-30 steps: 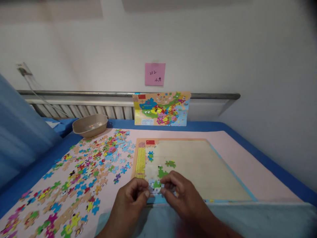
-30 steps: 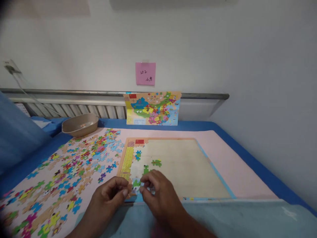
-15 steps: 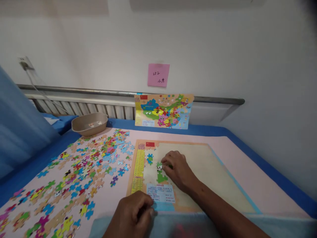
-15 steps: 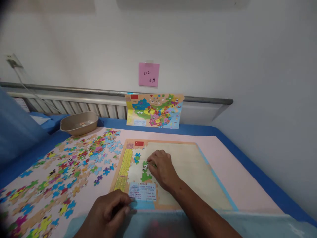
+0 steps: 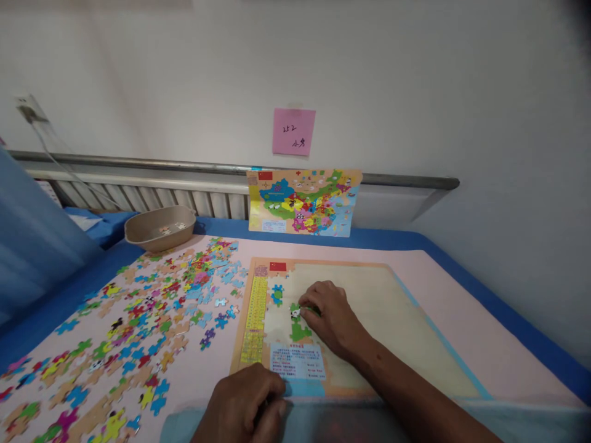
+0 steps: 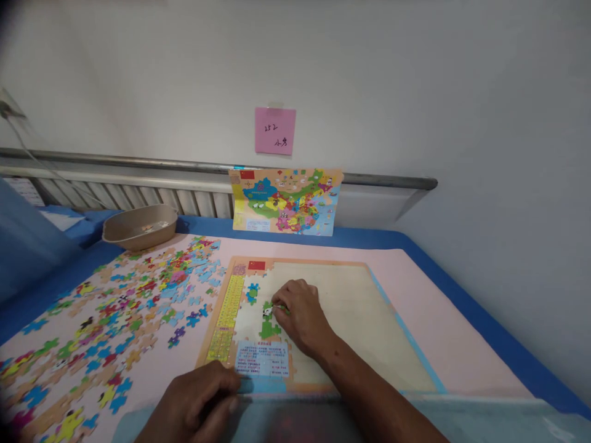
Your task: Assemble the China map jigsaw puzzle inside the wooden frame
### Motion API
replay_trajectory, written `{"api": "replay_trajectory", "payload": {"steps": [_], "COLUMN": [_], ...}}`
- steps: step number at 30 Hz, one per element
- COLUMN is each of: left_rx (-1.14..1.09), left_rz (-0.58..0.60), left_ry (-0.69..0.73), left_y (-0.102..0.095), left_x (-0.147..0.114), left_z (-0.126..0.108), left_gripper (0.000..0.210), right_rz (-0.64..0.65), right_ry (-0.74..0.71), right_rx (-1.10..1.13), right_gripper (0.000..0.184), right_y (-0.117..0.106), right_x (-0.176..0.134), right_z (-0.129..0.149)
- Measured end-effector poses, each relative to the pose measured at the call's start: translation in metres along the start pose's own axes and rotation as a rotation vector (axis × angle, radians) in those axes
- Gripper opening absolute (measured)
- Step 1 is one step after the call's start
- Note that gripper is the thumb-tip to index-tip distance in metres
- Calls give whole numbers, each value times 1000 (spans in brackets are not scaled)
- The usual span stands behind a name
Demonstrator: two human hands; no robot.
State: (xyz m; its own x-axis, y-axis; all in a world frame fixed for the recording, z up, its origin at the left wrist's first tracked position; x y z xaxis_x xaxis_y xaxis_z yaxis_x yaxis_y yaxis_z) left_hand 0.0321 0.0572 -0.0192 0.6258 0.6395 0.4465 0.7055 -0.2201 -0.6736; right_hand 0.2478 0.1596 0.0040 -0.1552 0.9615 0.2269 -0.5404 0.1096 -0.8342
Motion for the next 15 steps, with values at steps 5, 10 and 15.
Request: {"api": "replay_trajectory", "payload": {"steps": [5,10,15], "left_rx": [9,12,21], "left_rz": [13,18,11], "left_ry": [22,33,37], "left_y": [0,1,1], "left_x": [0,0,0], "left_z": [0,0,-1], "left_gripper": [11,12,14], "right_rz": [16,13,14], "right_ry": [8,21,21], "right_rx": [-7,-16,-27], "right_gripper": [11,11,11], "right_y": [0,1,1], "right_x": [0,1,1], "right_z": [0,-1,-1]}}
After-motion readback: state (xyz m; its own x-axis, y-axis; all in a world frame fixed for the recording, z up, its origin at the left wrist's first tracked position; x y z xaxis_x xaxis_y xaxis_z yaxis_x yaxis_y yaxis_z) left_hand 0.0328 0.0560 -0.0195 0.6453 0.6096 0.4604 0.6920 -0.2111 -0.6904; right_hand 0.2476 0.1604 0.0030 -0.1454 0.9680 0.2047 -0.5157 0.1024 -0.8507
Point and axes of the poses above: each hand's wrist, its own x-axis towards the middle knuckle, its own y-axis out of the palm, z = x × y, the point moved 5 cm from there along x, towards the middle knuckle, and after that the axes turned 11 degrees about y, right-handed, at the moved point
